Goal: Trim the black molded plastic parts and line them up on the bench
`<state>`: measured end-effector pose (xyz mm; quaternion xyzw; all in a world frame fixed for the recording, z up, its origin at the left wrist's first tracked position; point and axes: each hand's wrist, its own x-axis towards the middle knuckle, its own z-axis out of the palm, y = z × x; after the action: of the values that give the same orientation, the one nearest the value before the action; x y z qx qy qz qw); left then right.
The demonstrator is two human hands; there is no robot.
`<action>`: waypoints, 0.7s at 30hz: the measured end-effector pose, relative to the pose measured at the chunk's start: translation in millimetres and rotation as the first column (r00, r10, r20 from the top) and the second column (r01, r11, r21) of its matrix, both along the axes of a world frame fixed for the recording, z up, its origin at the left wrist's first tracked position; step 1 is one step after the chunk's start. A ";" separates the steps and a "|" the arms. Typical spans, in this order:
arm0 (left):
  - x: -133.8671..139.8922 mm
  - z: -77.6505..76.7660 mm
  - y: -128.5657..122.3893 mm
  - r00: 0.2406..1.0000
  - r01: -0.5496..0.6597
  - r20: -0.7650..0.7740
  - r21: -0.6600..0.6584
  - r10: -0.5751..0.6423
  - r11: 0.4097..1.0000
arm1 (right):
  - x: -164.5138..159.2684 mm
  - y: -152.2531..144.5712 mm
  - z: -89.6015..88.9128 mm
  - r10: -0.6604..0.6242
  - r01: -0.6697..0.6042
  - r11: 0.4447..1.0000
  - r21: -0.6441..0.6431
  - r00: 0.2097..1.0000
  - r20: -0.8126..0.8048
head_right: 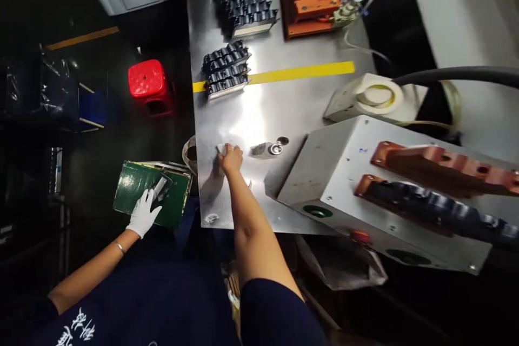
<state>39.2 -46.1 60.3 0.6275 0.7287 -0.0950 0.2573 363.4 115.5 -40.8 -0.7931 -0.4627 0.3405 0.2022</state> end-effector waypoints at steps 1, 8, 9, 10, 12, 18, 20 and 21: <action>-2.0 -3.3 1.9 0.995 -0.084 0.052 -0.035 0.086 0.996 | -1.5 -2.4 1.5 -0.022 0.022 1.000 0.002 1.000 0.001; -24.9 -17.0 24.7 0.708 -0.353 0.494 -0.371 0.504 0.859 | -67.4 -76.8 39.9 -0.102 0.101 0.994 0.032 0.994 0.031; -28.2 -19.4 26.0 0.683 -0.328 0.521 -0.409 0.513 0.852 | -84.3 -90.5 43.2 -0.085 0.084 0.996 0.025 0.996 0.031; -31.0 -22.0 27.3 0.650 -0.306 0.547 -0.447 0.528 0.840 | -101.6 -103.1 45.3 -0.073 0.073 0.997 0.016 0.997 0.030; -35.2 -27.0 31.1 0.586 -0.271 0.578 -0.520 0.568 0.810 | -135.1 -124.6 47.2 -0.081 0.081 0.997 -0.003 0.996 0.021; -35.8 -38.9 53.8 0.515 -0.223 0.517 -0.690 0.684 0.689 | -200.6 -178.4 56.6 -0.083 0.082 0.996 0.022 0.993 0.086; -34.2 -40.7 60.1 0.518 -0.220 0.495 -0.711 0.697 0.668 | -212.2 -199.7 63.4 0.000 -0.005 0.999 0.033 0.988 0.156; -33.5 -41.2 62.2 0.523 -0.218 0.489 -0.715 0.698 0.665 | -217.9 -209.4 66.7 0.062 -0.068 0.997 0.022 0.980 0.187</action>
<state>5.7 16.0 19.1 0.2718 0.6411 0.0272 0.7172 145.4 -93.9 26.0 -0.8030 -0.5101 0.2645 0.1581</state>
